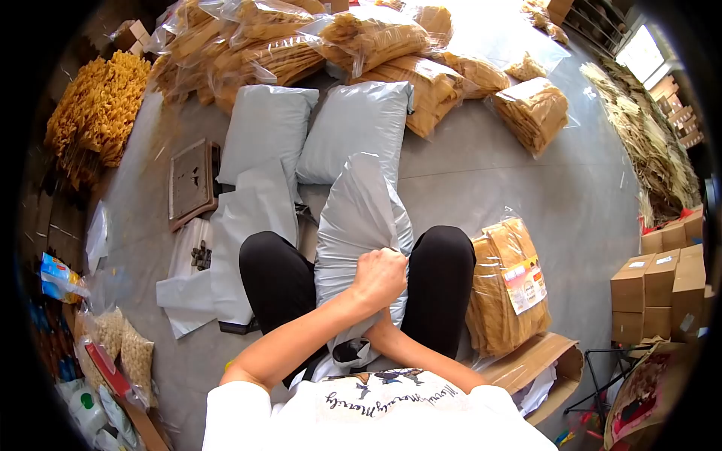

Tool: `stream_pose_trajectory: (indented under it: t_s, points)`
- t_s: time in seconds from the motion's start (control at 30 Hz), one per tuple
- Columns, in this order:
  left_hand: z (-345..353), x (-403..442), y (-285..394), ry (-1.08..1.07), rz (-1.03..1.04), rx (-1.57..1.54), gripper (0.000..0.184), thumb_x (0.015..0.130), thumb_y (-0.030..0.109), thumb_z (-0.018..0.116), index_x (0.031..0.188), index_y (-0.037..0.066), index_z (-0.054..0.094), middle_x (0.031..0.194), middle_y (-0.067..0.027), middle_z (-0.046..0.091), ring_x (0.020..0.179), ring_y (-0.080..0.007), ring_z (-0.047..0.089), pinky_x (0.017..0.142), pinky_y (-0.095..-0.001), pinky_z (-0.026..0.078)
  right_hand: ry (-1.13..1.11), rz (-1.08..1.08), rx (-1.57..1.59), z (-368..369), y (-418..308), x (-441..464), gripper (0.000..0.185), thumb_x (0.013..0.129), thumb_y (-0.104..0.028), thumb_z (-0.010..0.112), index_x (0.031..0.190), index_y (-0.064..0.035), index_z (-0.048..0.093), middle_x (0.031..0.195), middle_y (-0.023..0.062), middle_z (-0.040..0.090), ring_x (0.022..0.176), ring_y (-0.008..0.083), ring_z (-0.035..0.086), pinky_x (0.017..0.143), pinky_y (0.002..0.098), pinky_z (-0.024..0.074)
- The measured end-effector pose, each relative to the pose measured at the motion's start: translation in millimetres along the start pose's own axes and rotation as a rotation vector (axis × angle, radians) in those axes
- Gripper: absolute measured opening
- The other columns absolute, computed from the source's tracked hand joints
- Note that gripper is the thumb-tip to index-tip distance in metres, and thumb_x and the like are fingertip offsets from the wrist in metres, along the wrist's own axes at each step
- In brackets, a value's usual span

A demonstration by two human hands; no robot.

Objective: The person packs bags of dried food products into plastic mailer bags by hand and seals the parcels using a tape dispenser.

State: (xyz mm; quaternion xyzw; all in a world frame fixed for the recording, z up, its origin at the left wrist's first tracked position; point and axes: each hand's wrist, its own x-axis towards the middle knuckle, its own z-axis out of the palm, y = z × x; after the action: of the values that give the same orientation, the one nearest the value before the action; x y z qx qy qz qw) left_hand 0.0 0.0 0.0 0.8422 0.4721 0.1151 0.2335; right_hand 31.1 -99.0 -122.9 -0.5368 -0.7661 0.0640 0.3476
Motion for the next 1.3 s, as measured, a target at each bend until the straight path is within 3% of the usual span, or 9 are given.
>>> stream_pose_trajectory:
  t_s: [0.17, 0.33, 0.47, 0.63, 0.7, 0.8, 0.97, 1.1, 1.3]
  points:
    - [1.8, -4.2, 1.2, 0.069, -0.006, -0.02, 0.034, 0.085, 0.024, 0.056, 0.062, -0.002, 0.06, 0.063, -0.0207, 0.06, 0.06, -0.0377, 0.061, 0.057, -0.0448, 0.048, -0.145, 0.492, 0.882, -44.6, -8.0, 13.2, 0.062, 0.073, -0.008, 0.061, 0.13, -0.0051, 0.038, 0.132, 0.0179, 0.04, 0.122, 0.0336, 0.038, 0.102, 0.0372, 0.0308]
    - [6.8, -2.7, 1.0, 0.112, -0.042, -0.049, 0.033, 0.084, 0.023, 0.058, 0.062, -0.001, 0.06, 0.063, -0.0198, 0.06, 0.06, -0.0365, 0.061, 0.057, -0.0441, 0.048, -0.222, 0.501, 0.719, -99.5, 4.6, 27.2, 0.014, 0.073, 0.001, 0.052, 0.08, 0.0109, 0.059, 0.088, 0.0208, 0.063, 0.094, 0.0389, 0.06, 0.088, 0.034, 0.0449]
    - [-0.9, -7.1, -1.0, 0.102, -0.054, -0.053, 0.032, 0.084, 0.022, 0.058, 0.062, -0.001, 0.06, 0.064, -0.0192, 0.06, 0.06, -0.0363, 0.061, 0.056, -0.0438, 0.048, 0.046, 0.435, 0.866, -124.4, -8.2, 30.4, 0.019, 0.077, -0.002, 0.048, 0.085, 0.0119, 0.058, 0.102, 0.0266, 0.06, 0.113, 0.041, 0.052, 0.098, 0.0379, 0.0368]
    - [1.5, -12.0, 4.6, 0.085, -0.033, 0.024, 0.029, 0.083, 0.022, 0.059, 0.063, 0.001, 0.06, 0.063, -0.0175, 0.061, 0.058, -0.0337, 0.062, 0.055, -0.0417, 0.049, -0.297, 0.083, 0.481, -93.1, -17.5, 34.2, 0.031, 0.073, -0.008, 0.054, 0.101, 0.0053, 0.058, 0.103, 0.0238, 0.058, 0.113, 0.0395, 0.046, 0.106, 0.0455, 0.0247]
    - [15.1, -13.9, 3.8, 0.076, -0.018, 0.088, 0.027, 0.083, 0.021, 0.059, 0.064, 0.003, 0.06, 0.062, -0.0157, 0.061, 0.058, -0.0311, 0.063, 0.054, -0.0396, 0.05, -0.664, 0.215, 0.476, -78.2, -16.0, 31.8, 0.033, 0.072, -0.006, 0.055, 0.104, 0.0023, 0.055, 0.105, 0.0225, 0.056, 0.106, 0.0382, 0.048, 0.094, 0.0436, 0.0351]
    - [45.4, -13.6, 5.0, 0.129, 0.135, 0.56, 0.02, 0.082, 0.02, 0.059, 0.064, 0.012, 0.06, 0.058, -0.0032, 0.058, 0.054, -0.0141, 0.063, 0.044, -0.0249, 0.047, -0.566, 0.143, 0.378, -76.5, -16.9, 20.0, 0.027, 0.075, -0.009, 0.055, 0.1, 0.0013, 0.057, 0.101, 0.0205, 0.057, 0.099, 0.036, 0.051, 0.087, 0.0436, 0.038]
    - [49.1, -15.4, 5.8, 0.149, 0.208, 0.686, 0.016, 0.079, 0.017, 0.059, 0.064, 0.012, 0.059, 0.056, -0.0009, 0.055, 0.052, -0.0117, 0.059, 0.042, -0.0234, 0.045, -0.864, 0.07, 0.843, -162.4, 12.4, 51.6, 0.02, 0.084, -0.01, 0.056, 0.097, 0.0035, 0.062, 0.088, 0.0199, 0.062, 0.082, 0.0336, 0.06, 0.078, 0.0382, 0.0482]
    - [50.0, -14.7, 10.2, 0.12, 0.281, 0.668, 0.013, 0.076, 0.015, 0.057, 0.064, 0.011, 0.059, 0.058, -0.0023, 0.055, 0.052, -0.0134, 0.057, 0.042, -0.0246, 0.043, 0.042, 0.53, 0.759, -180.9, 44.8, 121.9, 0.014, 0.086, -0.004, 0.058, 0.097, 0.0029, 0.062, 0.086, 0.0108, 0.064, 0.077, 0.0156, 0.061, 0.066, 0.0252, 0.0475]
    - [53.2, -11.8, 5.6, 0.089, 0.28, 0.678, 0.009, 0.072, 0.015, 0.057, 0.064, 0.011, 0.059, 0.058, -0.0015, 0.054, 0.055, -0.0124, 0.057, 0.042, -0.025, 0.041, -0.17, 0.469, 0.578, -107.5, 72.9, 198.5, 0.015, 0.078, -0.012, 0.069, 0.079, 0.0002, 0.06, 0.066, -0.0016, 0.056, 0.063, 0.004, 0.049, 0.052, 0.0202, 0.0382]
